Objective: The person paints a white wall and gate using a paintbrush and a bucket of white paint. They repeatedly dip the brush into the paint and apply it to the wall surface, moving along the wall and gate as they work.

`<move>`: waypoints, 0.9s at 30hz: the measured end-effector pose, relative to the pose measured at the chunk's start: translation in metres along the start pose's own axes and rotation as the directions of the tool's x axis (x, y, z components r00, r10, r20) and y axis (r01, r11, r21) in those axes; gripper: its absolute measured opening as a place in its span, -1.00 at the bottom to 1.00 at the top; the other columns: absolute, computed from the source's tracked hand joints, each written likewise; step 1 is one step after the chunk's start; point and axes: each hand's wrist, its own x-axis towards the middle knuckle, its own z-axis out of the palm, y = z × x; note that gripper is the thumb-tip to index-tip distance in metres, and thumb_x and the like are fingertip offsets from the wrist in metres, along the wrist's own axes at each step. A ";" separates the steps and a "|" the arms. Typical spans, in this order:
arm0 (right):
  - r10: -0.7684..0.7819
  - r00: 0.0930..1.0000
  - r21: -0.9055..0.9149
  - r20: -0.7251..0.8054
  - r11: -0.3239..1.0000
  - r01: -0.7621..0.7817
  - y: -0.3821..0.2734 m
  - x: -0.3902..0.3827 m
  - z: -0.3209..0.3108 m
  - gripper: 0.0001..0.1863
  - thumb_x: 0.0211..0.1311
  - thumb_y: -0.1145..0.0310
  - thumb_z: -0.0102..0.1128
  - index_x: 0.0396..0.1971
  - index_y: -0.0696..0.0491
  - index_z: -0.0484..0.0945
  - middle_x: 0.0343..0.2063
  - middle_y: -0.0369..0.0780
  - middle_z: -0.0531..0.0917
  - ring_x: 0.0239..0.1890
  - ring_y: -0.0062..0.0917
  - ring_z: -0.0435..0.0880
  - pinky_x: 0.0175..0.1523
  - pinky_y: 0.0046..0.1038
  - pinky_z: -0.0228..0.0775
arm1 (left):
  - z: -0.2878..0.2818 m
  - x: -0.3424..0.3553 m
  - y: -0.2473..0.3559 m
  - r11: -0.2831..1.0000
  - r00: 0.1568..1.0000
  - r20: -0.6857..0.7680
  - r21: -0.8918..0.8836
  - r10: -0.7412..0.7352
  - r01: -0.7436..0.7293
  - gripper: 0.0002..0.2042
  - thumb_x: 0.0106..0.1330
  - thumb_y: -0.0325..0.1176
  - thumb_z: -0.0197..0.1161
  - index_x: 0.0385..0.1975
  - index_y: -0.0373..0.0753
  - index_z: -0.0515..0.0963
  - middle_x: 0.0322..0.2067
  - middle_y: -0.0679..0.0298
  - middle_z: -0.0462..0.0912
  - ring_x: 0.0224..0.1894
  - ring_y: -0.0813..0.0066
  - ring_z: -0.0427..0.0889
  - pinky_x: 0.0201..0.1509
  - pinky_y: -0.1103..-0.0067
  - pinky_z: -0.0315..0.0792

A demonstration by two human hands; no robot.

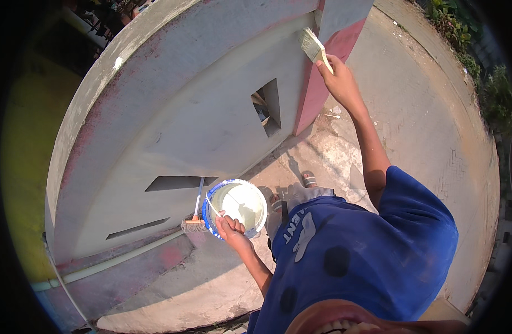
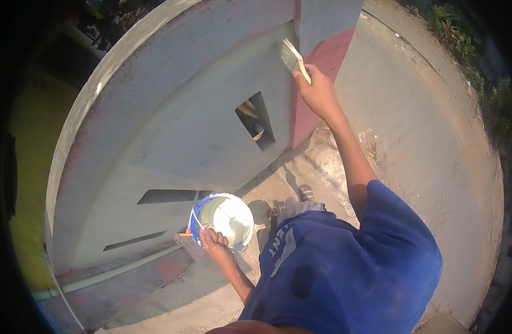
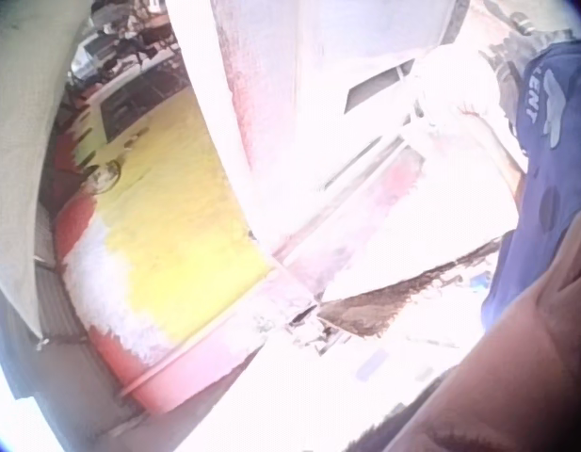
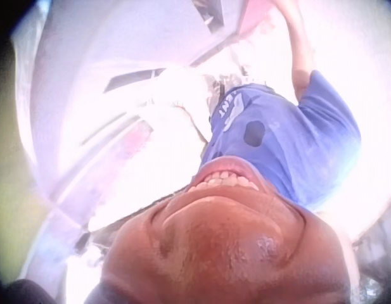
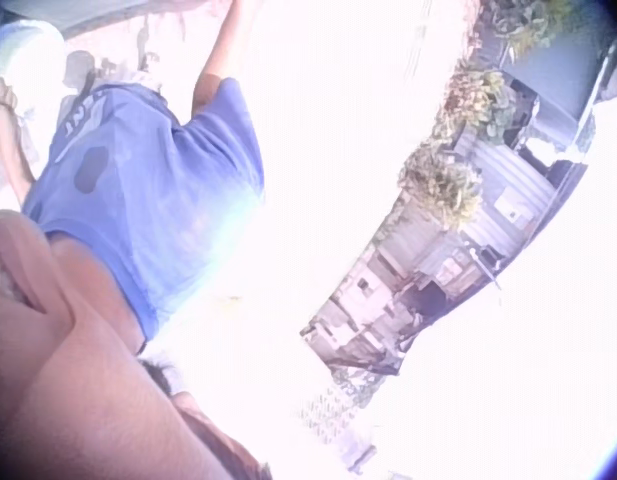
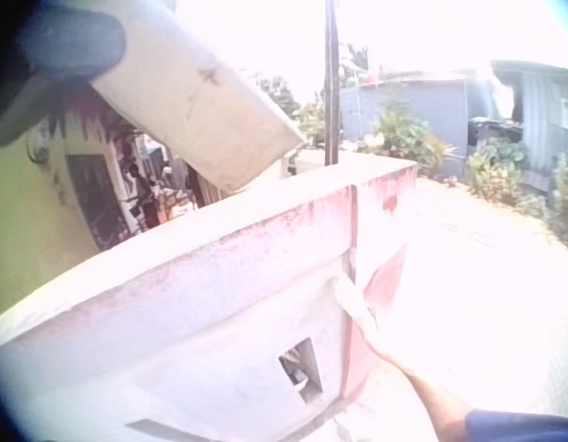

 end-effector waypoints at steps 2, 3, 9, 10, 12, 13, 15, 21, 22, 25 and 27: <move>0.053 0.998 0.140 0.024 0.989 -0.056 0.033 -0.031 0.016 -0.56 0.38 0.20 0.22 0.07 0.24 0.52 -0.31 -0.07 0.74 -0.24 -0.40 0.74 -0.02 -0.37 0.50 | -0.003 0.002 -0.001 1.000 1.000 0.016 0.014 0.014 -0.014 -0.74 0.58 -0.15 -0.01 -0.01 -0.21 0.42 -0.58 0.54 0.09 -0.62 0.82 0.04 -0.59 0.72 -0.10; 0.053 0.998 0.259 -0.022 0.965 -0.045 0.054 -0.054 0.029 -0.56 0.36 0.21 0.28 0.05 0.24 0.52 -0.31 -0.11 0.73 -0.24 -0.45 0.73 -0.04 -0.40 0.50 | -0.003 0.001 -0.002 1.000 1.000 0.020 0.018 0.015 -0.016 -0.73 0.56 -0.13 0.01 -0.01 -0.20 0.42 -0.56 0.54 0.10 -0.62 0.82 0.05 -0.58 0.72 -0.09; 0.229 0.904 0.310 -0.361 0.944 -0.115 0.140 -0.061 0.081 -0.50 0.11 0.12 0.57 -0.25 0.14 0.46 -0.61 -0.42 0.43 -0.56 -0.71 0.42 -0.42 -0.55 0.33 | -0.002 -0.003 -0.006 1.000 1.000 0.008 0.018 0.015 -0.015 -0.75 0.56 -0.14 0.01 -0.04 -0.19 0.44 -0.56 0.54 0.11 -0.62 0.81 0.05 -0.58 0.71 -0.11; 0.280 0.895 0.356 -0.347 0.922 -0.151 0.139 -0.044 0.084 -0.48 0.08 0.09 0.59 -0.31 0.12 0.44 -0.62 -0.41 0.42 -0.57 -0.71 0.38 -0.44 -0.54 0.30 | 0.000 -0.002 -0.006 1.000 1.000 0.009 0.009 0.018 -0.018 -0.75 0.56 -0.15 0.01 -0.05 -0.19 0.44 -0.56 0.54 0.11 -0.62 0.81 0.04 -0.58 0.71 -0.11; 0.285 0.885 0.385 -0.368 0.913 -0.134 0.123 -0.007 0.085 -0.45 0.04 0.08 0.63 -0.40 0.07 0.35 -0.61 -0.43 0.37 -0.56 -0.71 0.30 -0.44 -0.55 0.24 | 0.002 -0.003 -0.007 0.999 1.000 0.009 0.042 0.016 -0.016 -0.77 0.56 -0.18 0.00 -0.05 -0.19 0.44 -0.56 0.53 0.11 -0.61 0.80 0.05 -0.58 0.71 -0.11; 0.218 0.886 0.364 -0.409 0.929 -0.061 0.111 0.011 0.084 -0.43 0.03 0.10 0.63 -0.45 0.03 0.30 -0.60 -0.44 0.33 -0.54 -0.72 0.26 -0.42 -0.58 0.21 | 0.003 -0.003 -0.009 0.999 1.000 0.013 0.038 0.026 -0.026 -0.77 0.56 -0.19 -0.01 -0.05 -0.19 0.44 -0.56 0.53 0.11 -0.61 0.80 0.05 -0.58 0.71 -0.11; 0.103 0.850 0.242 -0.516 0.970 0.029 0.091 0.043 0.078 -0.38 -0.07 0.02 0.66 -0.44 0.07 0.34 -0.60 -0.35 0.39 -0.53 -0.60 0.35 -0.39 -0.45 0.28 | 0.004 -0.003 -0.011 1.000 1.000 -0.014 0.029 0.009 -0.008 -0.79 0.55 -0.23 -0.03 -0.03 -0.20 0.43 -0.56 0.51 0.13 -0.60 0.79 0.06 -0.58 0.70 -0.10; -0.011 0.757 0.161 -0.654 0.975 0.154 0.058 0.074 0.080 -0.40 -0.12 0.15 0.69 -0.47 0.05 0.31 -0.62 -0.37 0.33 -0.56 -0.64 0.29 -0.43 -0.48 0.23 | 0.007 -0.003 -0.016 1.000 0.997 -0.077 -0.023 0.007 -0.009 -0.81 0.58 -0.22 -0.04 -0.13 -0.19 0.39 -0.61 0.53 0.09 -0.65 0.80 0.01 -0.63 0.72 -0.12; -0.021 0.740 0.192 -0.672 0.961 0.201 0.056 0.075 0.081 -0.41 -0.12 0.18 0.69 -0.47 0.05 0.31 -0.63 -0.37 0.33 -0.57 -0.65 0.28 -0.44 -0.49 0.22 | 0.008 -0.003 -0.017 0.999 0.995 -0.093 -0.025 0.023 -0.026 -0.82 0.59 -0.22 -0.05 -0.14 -0.18 0.40 -0.61 0.53 0.09 -0.65 0.80 0.01 -0.63 0.73 -0.11; -0.003 0.731 0.284 -0.682 0.920 0.269 0.046 0.083 0.076 -0.47 -0.12 0.32 0.66 -0.50 0.06 0.30 -0.66 -0.40 0.30 -0.62 -0.70 0.24 -0.49 -0.55 0.17 | 0.008 -0.005 -0.017 0.999 0.993 -0.113 -0.013 0.029 -0.031 -0.81 0.59 -0.22 -0.06 -0.11 -0.18 0.41 -0.61 0.54 0.09 -0.65 0.81 0.01 -0.62 0.73 -0.12; -0.022 0.714 0.288 -0.699 0.906 0.310 0.037 0.090 0.069 -0.51 -0.11 0.34 0.62 -0.49 0.10 0.33 -0.69 -0.38 0.32 -0.65 -0.70 0.27 -0.53 -0.51 0.20 | 0.007 -0.008 -0.017 0.999 0.990 -0.135 -0.018 0.039 -0.042 -0.80 0.59 -0.20 -0.06 -0.08 -0.17 0.42 -0.61 0.54 0.09 -0.64 0.82 0.01 -0.61 0.73 -0.14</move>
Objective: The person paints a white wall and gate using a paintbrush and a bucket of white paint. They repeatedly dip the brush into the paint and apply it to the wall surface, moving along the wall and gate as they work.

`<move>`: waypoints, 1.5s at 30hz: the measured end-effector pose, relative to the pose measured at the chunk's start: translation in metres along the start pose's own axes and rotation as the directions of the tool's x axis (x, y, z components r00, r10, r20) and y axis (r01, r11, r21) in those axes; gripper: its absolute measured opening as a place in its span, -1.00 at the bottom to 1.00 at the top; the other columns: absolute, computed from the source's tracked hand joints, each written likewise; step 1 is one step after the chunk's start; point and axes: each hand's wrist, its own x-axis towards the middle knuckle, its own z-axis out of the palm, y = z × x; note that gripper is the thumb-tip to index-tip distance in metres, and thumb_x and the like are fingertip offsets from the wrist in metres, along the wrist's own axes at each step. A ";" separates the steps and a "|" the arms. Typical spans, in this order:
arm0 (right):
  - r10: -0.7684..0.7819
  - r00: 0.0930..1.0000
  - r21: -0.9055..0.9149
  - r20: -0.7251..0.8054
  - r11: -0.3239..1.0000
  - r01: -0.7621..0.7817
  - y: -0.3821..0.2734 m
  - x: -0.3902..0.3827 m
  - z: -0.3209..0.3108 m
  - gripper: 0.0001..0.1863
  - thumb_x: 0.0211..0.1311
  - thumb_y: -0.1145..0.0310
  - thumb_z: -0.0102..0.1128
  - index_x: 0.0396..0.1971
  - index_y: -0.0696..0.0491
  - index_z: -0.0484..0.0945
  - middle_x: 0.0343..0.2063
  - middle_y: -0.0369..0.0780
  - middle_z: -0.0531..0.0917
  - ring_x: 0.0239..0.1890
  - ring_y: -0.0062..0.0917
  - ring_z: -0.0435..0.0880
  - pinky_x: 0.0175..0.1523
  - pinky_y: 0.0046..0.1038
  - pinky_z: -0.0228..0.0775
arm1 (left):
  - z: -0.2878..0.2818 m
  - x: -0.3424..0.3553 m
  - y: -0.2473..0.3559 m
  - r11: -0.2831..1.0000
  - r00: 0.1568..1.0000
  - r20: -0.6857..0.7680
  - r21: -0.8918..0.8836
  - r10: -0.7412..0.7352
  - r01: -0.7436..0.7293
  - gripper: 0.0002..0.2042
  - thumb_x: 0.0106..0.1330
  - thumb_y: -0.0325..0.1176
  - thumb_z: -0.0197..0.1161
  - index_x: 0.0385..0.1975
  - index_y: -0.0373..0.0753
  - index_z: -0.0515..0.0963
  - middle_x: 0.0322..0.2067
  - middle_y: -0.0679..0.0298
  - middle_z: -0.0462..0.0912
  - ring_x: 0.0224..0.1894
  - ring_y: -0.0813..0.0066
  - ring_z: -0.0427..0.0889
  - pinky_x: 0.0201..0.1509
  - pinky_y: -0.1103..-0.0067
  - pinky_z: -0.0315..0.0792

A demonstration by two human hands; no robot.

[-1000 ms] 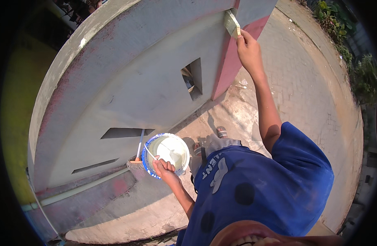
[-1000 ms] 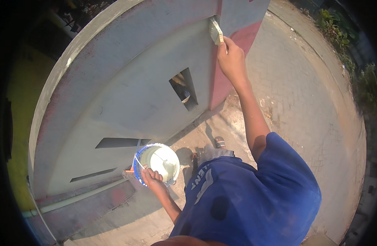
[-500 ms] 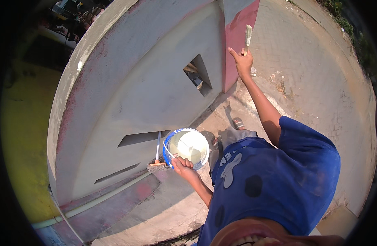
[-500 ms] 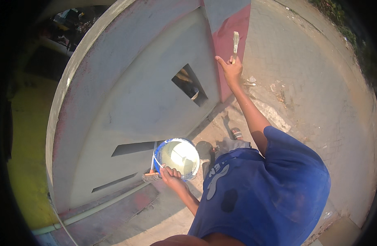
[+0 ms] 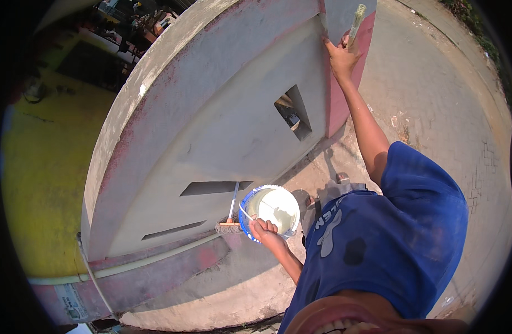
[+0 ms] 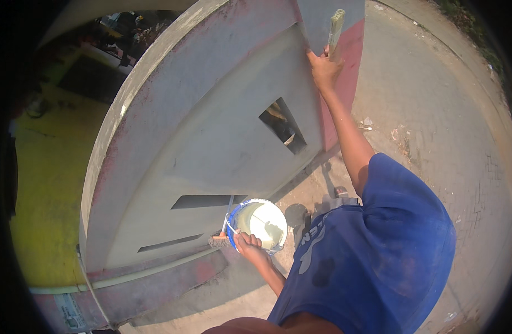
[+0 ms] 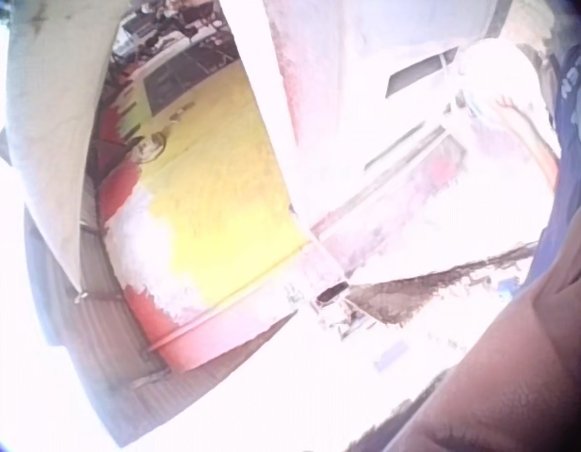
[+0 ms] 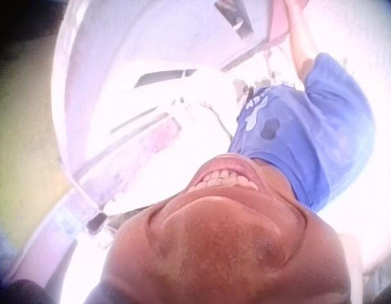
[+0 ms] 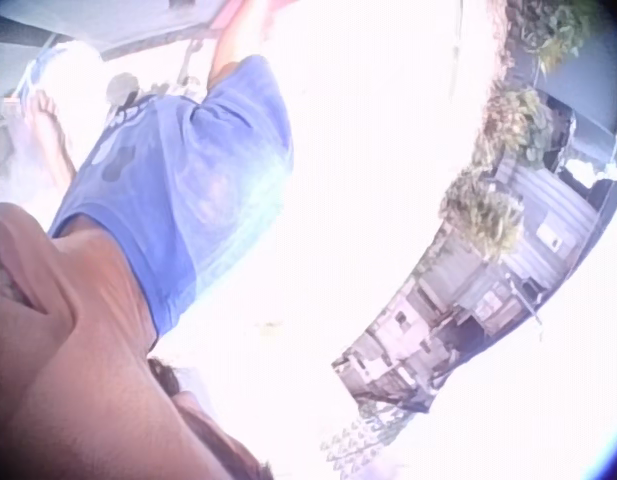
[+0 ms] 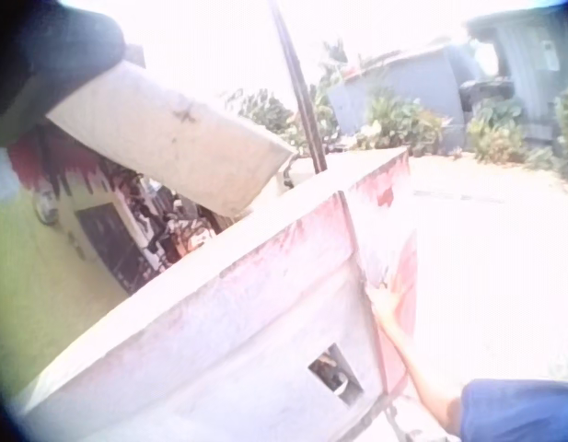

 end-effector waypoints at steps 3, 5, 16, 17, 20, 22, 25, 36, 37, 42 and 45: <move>-0.145 0.989 -0.003 0.028 0.989 0.145 -0.013 0.015 0.005 -0.53 -0.12 0.37 0.60 -0.49 0.09 0.33 -0.70 -0.38 0.29 -0.68 -0.71 0.23 -0.57 -0.52 0.16 | -0.003 -0.003 -0.001 1.000 0.999 -0.047 -0.005 0.021 -0.021 -0.80 0.57 -0.20 -0.05 -0.07 -0.16 0.43 -0.60 0.54 0.09 -0.63 0.81 0.02 -0.60 0.72 -0.13; -0.165 0.986 0.029 0.015 0.986 0.165 -0.022 0.024 0.009 -0.54 -0.13 0.37 0.60 -0.48 0.11 0.35 -0.71 -0.37 0.30 -0.69 -0.70 0.24 -0.59 -0.51 0.15 | -0.006 -0.005 0.000 0.999 0.998 -0.041 0.002 0.049 -0.049 -0.81 0.54 -0.21 -0.03 -0.08 -0.16 0.44 -0.57 0.54 0.09 -0.62 0.80 0.05 -0.59 0.72 -0.10; -0.345 0.915 -0.082 0.208 0.926 0.368 -0.059 0.075 -0.019 -0.41 -0.12 0.20 0.71 -0.55 0.06 0.29 -0.65 -0.39 0.30 -0.60 -0.70 0.27 -0.49 -0.56 0.19 | -0.022 -0.015 -0.002 0.997 0.988 -0.132 0.006 0.079 -0.079 -0.80 0.55 -0.19 -0.02 -0.08 -0.16 0.43 -0.59 0.53 0.09 -0.65 0.80 0.02 -0.63 0.71 -0.11; -0.317 0.922 -0.014 0.224 0.945 0.328 -0.058 0.080 -0.027 -0.39 -0.11 0.20 0.71 -0.56 0.03 0.25 -0.64 -0.41 0.27 -0.59 -0.70 0.24 -0.48 -0.57 0.19 | -0.022 -0.014 -0.004 0.997 0.989 -0.125 0.006 0.080 -0.080 -0.79 0.57 -0.18 -0.02 -0.06 -0.17 0.42 -0.60 0.53 0.08 -0.66 0.81 0.01 -0.64 0.72 -0.10; -0.180 0.958 0.109 0.224 0.981 0.159 -0.047 0.095 -0.040 -0.33 -0.05 0.24 0.70 -0.56 -0.05 0.14 -0.56 -0.47 0.20 -0.55 -0.72 0.15 -0.44 -0.63 0.13 | -0.018 -0.009 -0.011 0.999 0.994 -0.099 0.006 0.054 -0.054 -0.79 0.57 -0.19 -0.02 -0.05 -0.16 0.42 -0.60 0.53 0.08 -0.66 0.81 0.01 -0.64 0.72 -0.11; -0.202 0.953 0.183 0.227 0.970 0.162 -0.038 0.107 -0.042 -0.37 0.00 0.23 0.67 -0.52 -0.05 0.17 -0.56 -0.48 0.21 -0.53 -0.74 0.16 -0.42 -0.68 0.06 | -0.014 -0.007 -0.016 0.998 0.996 -0.073 0.005 0.058 -0.058 -0.80 0.57 -0.20 -0.03 -0.04 -0.16 0.42 -0.59 0.53 0.08 -0.66 0.81 0.01 -0.65 0.72 -0.13; -0.100 0.926 0.053 0.364 0.995 0.086 -0.032 0.120 -0.035 -0.32 -0.13 0.15 0.73 -0.46 -0.04 0.20 -0.57 -0.46 0.21 -0.55 -0.76 0.15 -0.42 -0.70 0.12 | -0.011 -0.006 -0.018 0.997 0.994 -0.079 -0.006 0.076 -0.076 -0.81 0.57 -0.22 -0.04 -0.04 -0.17 0.41 -0.58 0.52 0.10 -0.66 0.81 0.01 -0.65 0.73 -0.12; -0.215 0.922 -0.161 0.322 0.947 0.277 -0.030 0.056 -0.010 0.08 -0.24 -0.01 0.73 0.09 0.17 0.09 -0.09 -0.18 0.17 -0.17 -0.36 0.39 -0.09 -0.25 0.46 | 0.014 -0.018 -0.011 0.995 0.993 -0.056 0.007 0.101 -0.101 -0.81 0.58 -0.23 -0.05 -0.07 -0.19 0.42 -0.56 0.53 0.10 -0.63 0.80 0.02 -0.63 0.71 -0.12; -0.204 0.931 -0.146 0.304 0.955 0.258 -0.030 0.050 -0.007 0.05 -0.22 0.05 0.71 0.09 0.17 0.09 -0.07 -0.17 0.15 -0.14 -0.33 0.37 -0.08 -0.24 0.45 | 0.017 -0.020 -0.011 0.995 0.994 -0.049 -0.005 0.103 -0.103 -0.80 0.59 -0.23 -0.05 -0.07 -0.20 0.42 -0.56 0.53 0.10 -0.63 0.80 0.02 -0.63 0.71 -0.12; -0.351 0.914 0.000 0.206 0.934 0.358 -0.036 0.040 0.001 -0.14 -0.14 0.29 0.63 0.02 0.13 0.12 -0.02 -0.10 0.14 -0.02 -0.25 0.26 -0.07 -0.24 0.40 | 0.021 -0.024 -0.009 0.996 0.995 -0.048 -0.006 0.088 -0.088 -0.81 0.55 -0.22 -0.03 -0.10 -0.15 0.46 -0.55 0.54 0.13 -0.61 0.80 0.07 -0.59 0.71 -0.07; -0.434 0.884 -0.072 0.173 0.890 0.451 -0.040 0.045 0.003 -0.20 -0.14 0.31 0.64 -0.04 0.12 0.16 -0.02 -0.08 0.17 -0.01 -0.25 0.24 -0.08 -0.22 0.39 | 0.016 -0.024 -0.010 0.998 0.996 -0.069 -0.007 0.062 -0.062 -0.81 0.55 -0.22 -0.03 -0.10 -0.14 0.46 -0.54 0.54 0.13 -0.60 0.80 0.09 -0.59 0.71 -0.08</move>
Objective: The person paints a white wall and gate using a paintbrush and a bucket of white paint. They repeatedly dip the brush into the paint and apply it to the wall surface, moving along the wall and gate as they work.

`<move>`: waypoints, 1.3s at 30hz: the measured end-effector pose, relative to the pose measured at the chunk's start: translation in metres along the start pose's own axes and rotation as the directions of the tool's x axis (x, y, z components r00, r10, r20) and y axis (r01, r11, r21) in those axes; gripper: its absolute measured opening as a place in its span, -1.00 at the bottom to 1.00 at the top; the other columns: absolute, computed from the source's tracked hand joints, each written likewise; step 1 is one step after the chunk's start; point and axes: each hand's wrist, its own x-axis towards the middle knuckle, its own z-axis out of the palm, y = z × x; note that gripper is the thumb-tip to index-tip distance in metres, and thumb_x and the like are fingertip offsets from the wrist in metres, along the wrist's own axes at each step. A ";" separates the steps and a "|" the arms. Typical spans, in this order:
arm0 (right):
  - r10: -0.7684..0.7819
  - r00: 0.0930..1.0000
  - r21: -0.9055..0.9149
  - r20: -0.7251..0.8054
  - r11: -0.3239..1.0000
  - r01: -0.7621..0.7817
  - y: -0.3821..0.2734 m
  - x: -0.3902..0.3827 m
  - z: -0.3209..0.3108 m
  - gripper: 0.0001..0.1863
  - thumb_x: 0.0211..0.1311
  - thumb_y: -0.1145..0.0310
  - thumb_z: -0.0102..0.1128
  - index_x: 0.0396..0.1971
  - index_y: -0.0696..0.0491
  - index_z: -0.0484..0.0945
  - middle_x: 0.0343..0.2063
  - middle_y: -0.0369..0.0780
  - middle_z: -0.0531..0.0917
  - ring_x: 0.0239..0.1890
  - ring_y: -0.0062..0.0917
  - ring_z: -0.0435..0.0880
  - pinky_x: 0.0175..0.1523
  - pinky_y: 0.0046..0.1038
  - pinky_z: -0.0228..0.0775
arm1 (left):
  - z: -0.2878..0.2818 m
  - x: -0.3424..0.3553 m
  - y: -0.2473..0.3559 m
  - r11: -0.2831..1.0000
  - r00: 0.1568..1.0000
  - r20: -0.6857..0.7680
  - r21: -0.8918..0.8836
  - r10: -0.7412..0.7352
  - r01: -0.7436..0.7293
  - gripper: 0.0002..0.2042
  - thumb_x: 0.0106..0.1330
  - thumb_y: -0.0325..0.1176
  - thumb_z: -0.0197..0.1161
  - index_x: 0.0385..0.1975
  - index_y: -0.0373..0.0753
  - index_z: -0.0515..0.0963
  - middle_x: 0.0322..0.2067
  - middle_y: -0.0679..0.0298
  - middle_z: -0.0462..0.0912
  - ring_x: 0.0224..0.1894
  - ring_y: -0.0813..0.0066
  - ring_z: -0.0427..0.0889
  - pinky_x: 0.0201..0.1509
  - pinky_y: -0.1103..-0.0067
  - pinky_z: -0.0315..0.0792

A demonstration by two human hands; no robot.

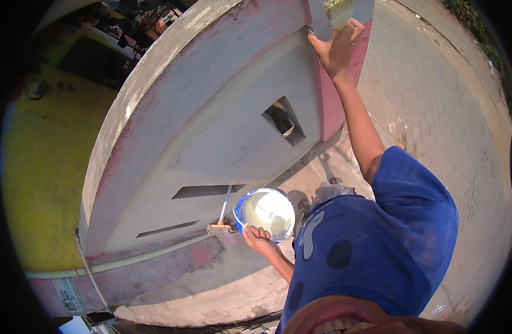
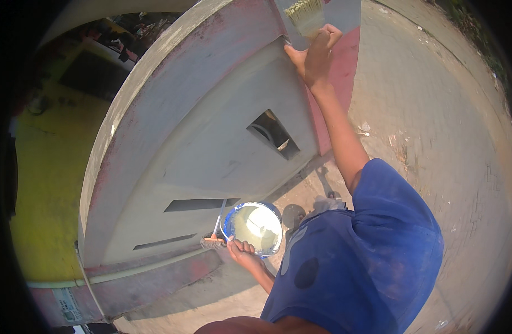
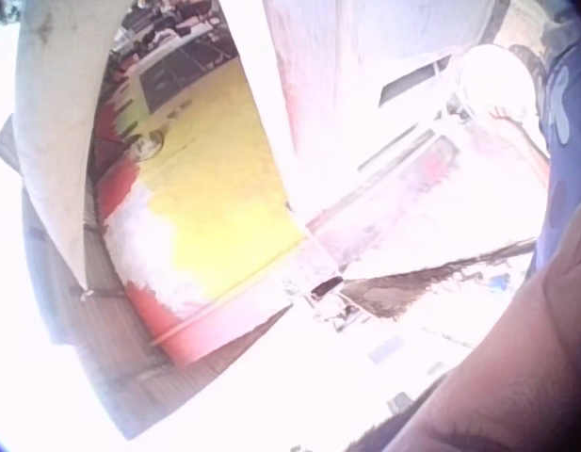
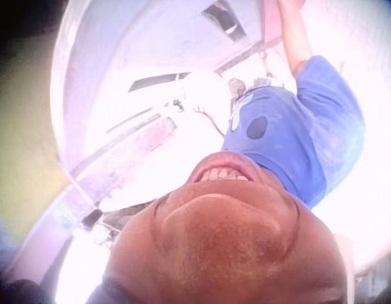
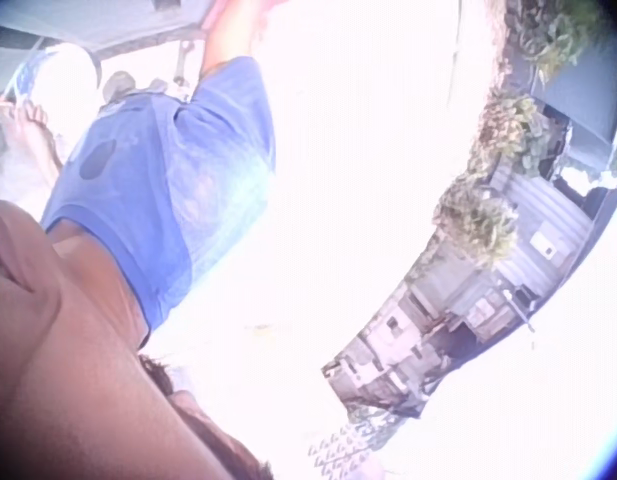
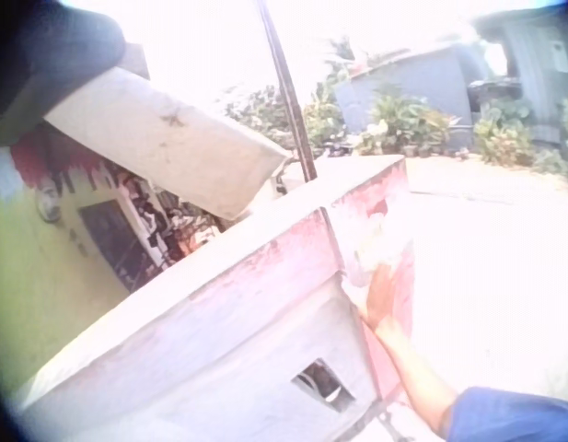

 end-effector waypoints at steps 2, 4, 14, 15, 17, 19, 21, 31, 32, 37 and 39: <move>-0.126 0.992 -0.086 -0.020 0.989 0.124 0.000 0.004 -0.001 -0.23 -0.15 0.33 0.63 -0.10 0.11 0.16 -0.06 -0.07 0.19 0.00 -0.20 0.28 -0.16 -0.20 0.44 | -0.005 0.001 -0.002 1.000 1.000 -0.025 0.005 -0.007 0.008 -0.81 0.54 -0.21 -0.03 -0.10 -0.14 0.46 -0.54 0.54 0.13 -0.60 0.80 0.09 -0.59 0.71 -0.09; -0.198 0.980 -0.127 -0.028 0.973 0.193 0.001 0.007 -0.002 -0.25 -0.16 0.33 0.64 -0.14 0.09 0.17 -0.09 -0.06 0.20 0.01 -0.18 0.29 -0.21 -0.20 0.46 | -0.009 0.002 -0.006 1.000 0.999 -0.042 0.010 0.000 0.001 -0.81 0.54 -0.20 -0.02 -0.10 -0.14 0.46 -0.54 0.54 0.13 -0.61 0.80 0.09 -0.59 0.71 -0.09; -0.290 0.956 -0.202 -0.040 0.940 0.277 0.012 0.010 -0.004 -0.30 -0.16 0.30 0.66 -0.18 0.06 0.23 -0.11 -0.06 0.27 0.03 -0.20 0.30 -0.29 -0.23 0.47 | -0.039 0.007 0.004 0.998 0.985 -0.164 0.024 0.056 -0.053 -0.78 0.55 -0.17 -0.01 -0.06 -0.15 0.45 -0.55 0.54 0.11 -0.61 0.80 0.05 -0.59 0.72 -0.08; -0.293 0.955 -0.205 -0.035 0.938 0.280 0.012 0.006 -0.002 -0.31 -0.15 0.30 0.66 -0.18 0.05 0.24 -0.11 -0.06 0.28 0.04 -0.20 0.30 -0.28 -0.24 0.47 | -0.041 0.007 0.006 0.998 0.980 -0.193 0.020 0.054 -0.052 -0.77 0.53 -0.15 0.01 -0.07 -0.14 0.46 -0.54 0.54 0.13 -0.60 0.80 0.07 -0.58 0.72 -0.07; -0.281 0.956 -0.210 -0.081 0.943 0.259 0.011 -0.001 0.000 -0.33 -0.13 0.29 0.67 -0.23 0.07 0.26 -0.15 -0.11 0.32 0.00 -0.29 0.29 -0.24 -0.32 0.41 | -0.047 0.007 0.010 0.998 0.976 -0.210 0.020 0.055 -0.052 -0.76 0.53 -0.15 0.02 -0.05 -0.16 0.46 -0.55 0.54 0.13 -0.61 0.80 0.07 -0.58 0.72 -0.07; -0.075 0.991 -0.132 -0.111 0.989 0.060 0.007 -0.003 0.001 -0.35 -0.11 0.28 0.69 -0.26 0.08 0.27 -0.18 -0.15 0.34 -0.01 -0.38 0.28 -0.15 -0.39 0.35 | -0.054 0.008 0.012 0.999 0.971 -0.238 0.002 0.037 -0.038 -0.76 0.54 -0.16 0.01 -0.04 -0.17 0.45 -0.56 0.54 0.13 -0.60 0.80 0.08 -0.58 0.72 -0.06; -0.110 0.970 -0.227 -0.216 0.972 0.059 0.001 0.000 0.002 -0.37 -0.08 0.32 0.67 -0.33 0.07 0.22 -0.19 -0.19 0.31 -0.18 -0.39 0.31 -0.35 -0.35 0.33 | -0.060 0.008 0.012 0.999 0.970 -0.241 -0.022 0.032 -0.039 -0.78 0.58 -0.18 -0.04 -0.05 -0.18 0.42 -0.58 0.53 0.10 -0.62 0.80 0.04 -0.60 0.72 -0.09; 0.375 0.816 0.240 0.440 0.826 -0.509 -0.105 -0.161 0.046 -0.07 -0.23 0.20 0.79 -0.09 0.07 0.11 -0.19 -0.30 0.20 -0.20 -0.65 0.27 -0.12 -0.59 0.28 | -0.078 0.023 0.001 0.994 0.975 -0.214 -0.106 -0.049 0.027 -0.78 0.55 -0.18 0.00 -0.04 -0.16 0.44 -0.57 0.53 0.11 -0.61 0.80 0.06 -0.56 0.71 -0.08; 0.376 0.788 0.185 0.488 0.838 -0.514 -0.117 -0.197 0.054 0.00 -0.24 0.09 0.79 -0.04 0.10 0.09 -0.18 -0.26 0.19 -0.14 -0.58 0.26 -0.03 -0.48 0.30 | -0.080 0.023 0.002 0.994 0.977 -0.208 -0.108 -0.051 0.029 -0.78 0.55 -0.18 0.00 -0.04 -0.16 0.44 -0.57 0.53 0.11 -0.61 0.80 0.06 -0.56 0.71 -0.08; 0.406 0.799 0.004 0.444 0.891 -0.454 -0.151 -0.278 0.088 0.27 -0.32 -0.10 0.77 0.08 0.36 -0.02 -0.05 -0.08 0.11 -0.03 -0.37 0.23 0.05 -0.26 0.32 | -0.094 0.026 0.013 0.999 0.988 -0.147 -0.044 -0.037 0.031 -0.78 0.56 -0.18 -0.02 -0.04 -0.17 0.44 -0.57 0.54 0.10 -0.61 0.80 0.04 -0.57 0.70 -0.08; 0.492 0.736 -0.077 0.466 0.851 -0.520 -0.155 -0.276 0.093 0.34 -0.35 -0.14 0.77 0.04 0.48 -0.08 0.00 0.00 0.07 0.06 -0.26 0.20 0.15 -0.13 0.31 | -0.100 0.031 0.017 0.999 0.992 -0.120 -0.021 -0.037 0.035 -0.78 0.56 -0.19 -0.02 -0.04 -0.18 0.43 -0.57 0.54 0.10 -0.61 0.80 0.03 -0.57 0.70 -0.08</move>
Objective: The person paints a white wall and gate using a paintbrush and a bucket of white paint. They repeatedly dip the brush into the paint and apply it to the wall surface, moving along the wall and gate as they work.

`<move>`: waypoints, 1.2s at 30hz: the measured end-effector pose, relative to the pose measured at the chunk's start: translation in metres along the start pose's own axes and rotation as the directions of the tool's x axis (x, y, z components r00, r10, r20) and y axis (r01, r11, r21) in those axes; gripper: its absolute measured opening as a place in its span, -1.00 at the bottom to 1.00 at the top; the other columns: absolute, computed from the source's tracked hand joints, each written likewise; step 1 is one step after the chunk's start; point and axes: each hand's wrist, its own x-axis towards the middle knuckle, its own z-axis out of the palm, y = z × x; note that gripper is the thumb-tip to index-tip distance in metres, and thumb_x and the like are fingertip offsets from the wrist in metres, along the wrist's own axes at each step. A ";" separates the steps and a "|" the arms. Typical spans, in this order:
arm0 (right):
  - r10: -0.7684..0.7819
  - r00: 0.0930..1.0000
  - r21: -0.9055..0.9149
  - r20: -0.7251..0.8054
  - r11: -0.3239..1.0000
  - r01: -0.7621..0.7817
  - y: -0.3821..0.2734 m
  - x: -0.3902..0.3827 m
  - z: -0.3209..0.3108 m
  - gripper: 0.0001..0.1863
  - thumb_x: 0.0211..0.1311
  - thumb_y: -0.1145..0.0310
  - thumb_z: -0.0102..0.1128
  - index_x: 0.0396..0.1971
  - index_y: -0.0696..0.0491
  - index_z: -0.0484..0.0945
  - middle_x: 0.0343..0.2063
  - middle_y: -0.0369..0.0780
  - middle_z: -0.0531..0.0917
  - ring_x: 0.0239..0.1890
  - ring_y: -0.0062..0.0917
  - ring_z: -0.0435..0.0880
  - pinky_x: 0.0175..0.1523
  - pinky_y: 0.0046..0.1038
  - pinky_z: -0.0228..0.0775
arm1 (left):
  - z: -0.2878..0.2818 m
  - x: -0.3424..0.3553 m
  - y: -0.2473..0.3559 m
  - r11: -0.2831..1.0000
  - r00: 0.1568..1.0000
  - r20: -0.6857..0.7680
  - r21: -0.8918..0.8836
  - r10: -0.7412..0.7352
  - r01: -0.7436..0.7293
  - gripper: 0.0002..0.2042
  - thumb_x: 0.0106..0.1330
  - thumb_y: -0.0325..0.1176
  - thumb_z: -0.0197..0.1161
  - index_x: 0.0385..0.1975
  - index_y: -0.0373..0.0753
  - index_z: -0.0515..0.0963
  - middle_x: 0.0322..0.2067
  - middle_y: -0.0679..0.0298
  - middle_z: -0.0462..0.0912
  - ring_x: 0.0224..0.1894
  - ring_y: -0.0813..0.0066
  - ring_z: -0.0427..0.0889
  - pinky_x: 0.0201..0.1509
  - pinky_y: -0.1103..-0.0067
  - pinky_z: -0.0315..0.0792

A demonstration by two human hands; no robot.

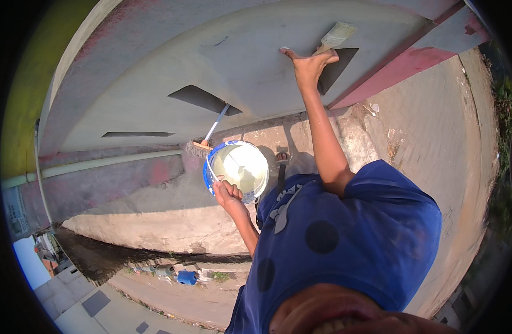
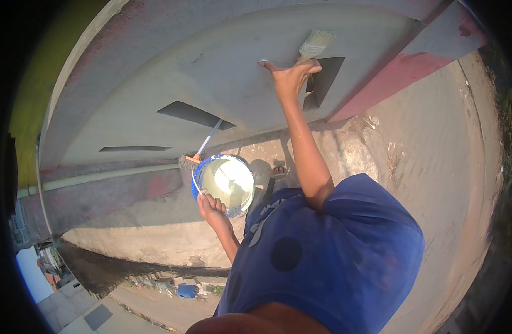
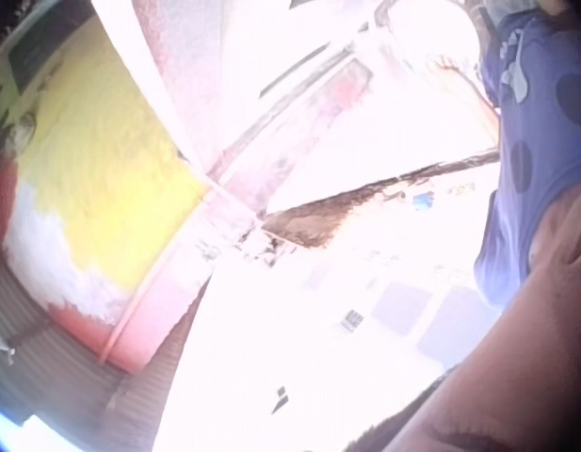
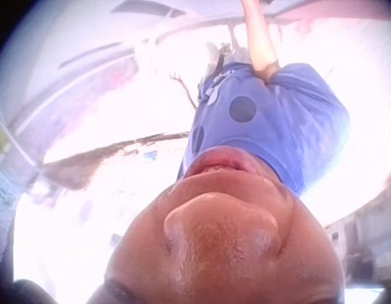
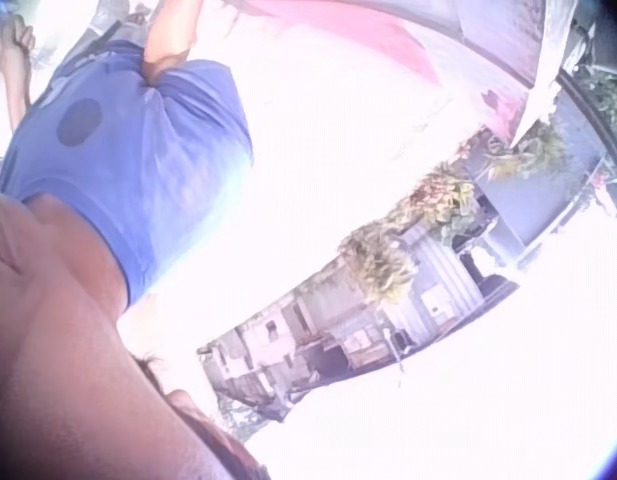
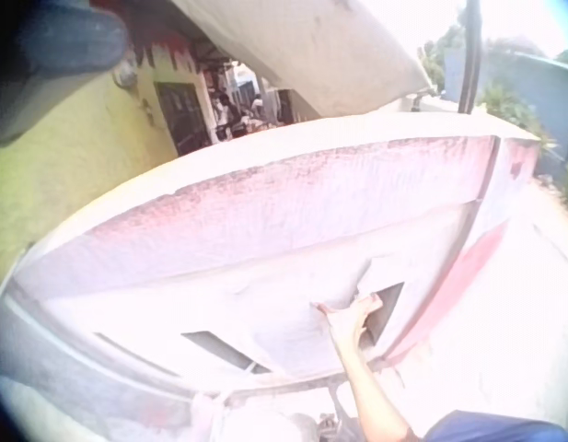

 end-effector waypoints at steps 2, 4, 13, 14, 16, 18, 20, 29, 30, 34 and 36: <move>0.076 0.996 -0.082 0.048 0.994 -0.072 -0.004 0.005 -0.004 0.35 -0.34 -0.12 0.77 0.04 0.50 -0.09 0.00 0.01 0.06 0.08 -0.25 0.22 0.19 -0.13 0.31 | -0.004 0.006 0.004 0.999 1.000 0.010 0.032 -0.008 0.007 -0.78 0.57 -0.19 -0.03 -0.03 -0.18 0.43 -0.57 0.54 0.10 -0.62 0.80 0.03 -0.58 0.70 -0.08; 0.154 0.986 -0.046 0.062 0.987 -0.151 -0.003 0.009 -0.009 0.33 -0.33 -0.08 0.78 0.04 0.51 -0.09 0.00 0.00 0.06 0.09 -0.25 0.23 0.22 -0.15 0.31 | -0.005 0.012 0.006 0.998 1.000 0.020 0.055 0.002 -0.003 -0.78 0.57 -0.19 -0.03 -0.04 -0.18 0.43 -0.57 0.54 0.10 -0.62 0.80 0.04 -0.58 0.70 -0.07; 0.170 0.984 0.057 0.054 0.983 -0.173 0.018 0.018 -0.016 0.35 -0.39 -0.04 0.80 0.08 0.54 -0.05 0.00 -0.01 0.09 0.12 -0.23 0.29 0.25 -0.22 0.34 | -0.006 0.020 0.021 0.996 0.999 0.038 0.087 0.024 -0.027 -0.78 0.61 -0.19 -0.07 -0.09 -0.19 0.41 -0.61 0.53 0.07 -0.66 0.80 0.01 -0.60 0.70 -0.06; 0.186 0.980 0.055 0.063 0.980 -0.190 0.019 0.018 -0.018 0.32 -0.35 0.03 0.81 0.10 0.54 -0.05 0.01 -0.02 0.08 0.14 -0.27 0.26 0.29 -0.27 0.31 | -0.007 0.019 0.021 0.995 0.999 0.034 0.089 0.031 -0.034 -0.78 0.61 -0.19 -0.07 -0.09 -0.19 0.41 -0.61 0.54 0.07 -0.65 0.80 0.01 -0.60 0.70 -0.06; 0.202 0.978 0.051 0.053 0.978 -0.204 0.019 0.017 -0.020 0.34 -0.36 0.01 0.81 0.11 0.54 -0.05 0.01 -0.02 0.09 0.14 -0.27 0.26 0.28 -0.27 0.31 | -0.010 0.019 0.020 0.996 1.000 0.022 0.086 0.013 -0.015 -0.78 0.61 -0.19 -0.07 -0.10 -0.19 0.42 -0.61 0.54 0.07 -0.65 0.79 0.01 -0.60 0.70 -0.06; 0.174 0.984 0.056 0.023 0.983 -0.175 0.021 0.015 -0.021 0.35 -0.37 -0.01 0.81 0.11 0.55 -0.05 0.01 -0.02 0.09 0.14 -0.26 0.26 0.28 -0.27 0.31 | -0.014 0.020 0.015 0.997 0.999 0.040 0.080 0.014 -0.017 -0.79 0.61 -0.20 -0.07 -0.10 -0.19 0.42 -0.61 0.53 0.07 -0.64 0.79 0.01 -0.59 0.70 -0.06; 0.129 0.991 0.066 0.019 0.989 -0.130 0.027 0.014 -0.022 0.36 -0.36 -0.05 0.80 0.10 0.54 -0.05 0.00 -0.02 0.09 0.14 -0.26 0.25 0.28 -0.25 0.30 | -0.017 0.018 0.014 0.996 0.998 0.068 0.087 0.018 -0.024 -0.79 0.61 -0.21 -0.07 -0.10 -0.19 0.42 -0.61 0.53 0.07 -0.64 0.79 0.01 -0.58 0.70 -0.05; 0.165 0.976 -0.038 0.146 0.986 -0.161 0.043 -0.004 -0.048 0.10 -0.26 -0.05 0.77 -0.06 0.31 0.07 -0.08 -0.13 0.08 -0.04 -0.39 0.27 0.12 -0.28 0.38 | -0.016 0.018 0.005 0.973 0.964 0.241 -0.170 -0.109 0.153 -0.85 0.55 -0.19 0.04 -0.24 -0.09 0.39 -0.60 0.54 0.09 -0.65 0.80 0.04 -0.59 0.72 -0.08; 0.103 0.967 0.001 0.232 0.994 -0.107 0.035 -0.012 -0.055 0.07 -0.26 -0.02 0.77 -0.05 0.27 0.08 -0.09 -0.15 0.11 -0.06 -0.42 0.29 0.11 -0.31 0.38 | -0.014 0.021 0.003 0.968 0.949 0.276 -0.153 -0.152 0.200 -0.84 0.54 -0.20 0.05 -0.28 -0.08 0.36 -0.61 0.54 0.09 -0.65 0.79 0.03 -0.59 0.72 -0.07; 0.081 0.745 0.150 0.662 0.960 -0.237 -0.012 -0.070 -0.093 0.00 -0.28 0.14 0.78 -0.02 0.10 0.10 -0.15 -0.22 0.25 -0.12 -0.48 0.35 0.08 -0.38 0.37 | 0.002 0.035 -0.010 0.945 0.831 0.521 -0.124 -0.197 0.301 -0.78 0.55 -0.28 0.09 -0.38 -0.05 0.25 -0.61 0.52 0.11 -0.62 0.78 0.05 -0.57 0.72 0.00; -0.017 0.559 0.221 0.829 0.928 -0.299 -0.038 -0.095 -0.106 0.04 -0.30 0.15 0.78 0.04 0.09 0.10 -0.16 -0.23 0.31 -0.09 -0.46 0.39 0.07 -0.40 0.38 | 0.016 0.038 -0.019 0.935 0.789 0.592 -0.160 -0.165 0.315 -0.79 0.56 -0.27 0.08 -0.36 -0.05 0.27 -0.57 0.49 0.17 -0.56 0.73 0.18 -0.52 0.71 0.11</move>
